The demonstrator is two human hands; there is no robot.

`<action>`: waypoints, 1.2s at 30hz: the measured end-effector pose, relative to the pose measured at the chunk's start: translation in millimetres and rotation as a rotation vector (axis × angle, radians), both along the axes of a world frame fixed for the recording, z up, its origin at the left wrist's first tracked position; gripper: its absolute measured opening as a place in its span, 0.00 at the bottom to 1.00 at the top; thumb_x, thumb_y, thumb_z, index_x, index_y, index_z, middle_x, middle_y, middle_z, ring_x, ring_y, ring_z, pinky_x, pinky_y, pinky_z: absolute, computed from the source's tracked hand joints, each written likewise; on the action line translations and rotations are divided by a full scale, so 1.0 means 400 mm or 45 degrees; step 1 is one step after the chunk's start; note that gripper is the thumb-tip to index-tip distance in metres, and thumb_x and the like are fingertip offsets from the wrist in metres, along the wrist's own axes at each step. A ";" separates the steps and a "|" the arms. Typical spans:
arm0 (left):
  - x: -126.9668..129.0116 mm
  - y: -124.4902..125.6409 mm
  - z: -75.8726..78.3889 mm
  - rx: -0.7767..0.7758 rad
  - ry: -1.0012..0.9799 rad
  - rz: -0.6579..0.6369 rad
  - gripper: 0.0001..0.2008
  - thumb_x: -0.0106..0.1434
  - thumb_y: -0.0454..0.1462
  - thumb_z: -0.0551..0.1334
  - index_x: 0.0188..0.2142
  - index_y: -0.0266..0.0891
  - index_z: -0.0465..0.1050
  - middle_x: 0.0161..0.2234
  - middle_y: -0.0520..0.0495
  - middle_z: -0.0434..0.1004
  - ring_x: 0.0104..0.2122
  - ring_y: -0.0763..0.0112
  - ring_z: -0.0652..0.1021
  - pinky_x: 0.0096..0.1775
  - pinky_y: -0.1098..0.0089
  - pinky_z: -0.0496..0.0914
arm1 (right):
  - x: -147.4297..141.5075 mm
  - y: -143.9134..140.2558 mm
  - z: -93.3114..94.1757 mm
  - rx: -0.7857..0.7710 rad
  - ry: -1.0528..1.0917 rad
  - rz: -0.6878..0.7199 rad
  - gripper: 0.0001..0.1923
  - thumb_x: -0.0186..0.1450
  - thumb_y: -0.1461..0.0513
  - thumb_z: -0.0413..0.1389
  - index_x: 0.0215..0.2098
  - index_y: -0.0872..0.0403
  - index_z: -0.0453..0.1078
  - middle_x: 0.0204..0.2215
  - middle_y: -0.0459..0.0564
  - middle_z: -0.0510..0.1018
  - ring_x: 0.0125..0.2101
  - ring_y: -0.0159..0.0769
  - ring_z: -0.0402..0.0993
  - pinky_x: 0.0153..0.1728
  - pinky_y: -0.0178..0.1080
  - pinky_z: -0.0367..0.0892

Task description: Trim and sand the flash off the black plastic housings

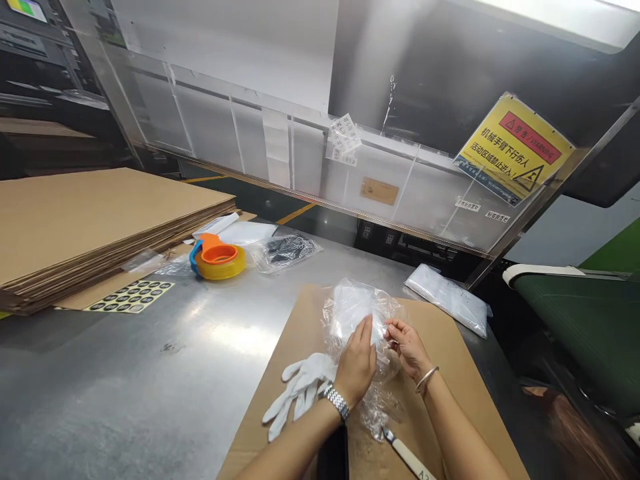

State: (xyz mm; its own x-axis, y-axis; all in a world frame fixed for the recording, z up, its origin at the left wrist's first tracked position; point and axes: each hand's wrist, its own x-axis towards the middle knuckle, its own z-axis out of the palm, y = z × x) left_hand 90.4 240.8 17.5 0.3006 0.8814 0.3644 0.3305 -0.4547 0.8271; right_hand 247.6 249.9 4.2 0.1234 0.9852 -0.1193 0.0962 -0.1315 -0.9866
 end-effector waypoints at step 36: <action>-0.086 -0.177 0.006 -0.547 -0.438 -0.100 0.21 0.57 0.52 0.55 0.25 0.35 0.68 0.20 0.53 0.67 0.19 0.77 0.66 0.22 0.76 0.61 | -0.139 -0.237 0.111 0.213 -0.612 0.179 0.13 0.52 0.60 0.59 0.18 0.54 0.60 0.14 0.38 0.60 0.18 0.25 0.55 0.19 0.30 0.50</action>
State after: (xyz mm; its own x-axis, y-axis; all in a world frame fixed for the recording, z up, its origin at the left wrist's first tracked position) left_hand 55.9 169.9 20.0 0.2988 0.9521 0.0656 -0.0125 -0.0648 0.9978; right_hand 192.0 155.3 48.6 -0.0090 0.9968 0.0789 0.5485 0.0709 -0.8331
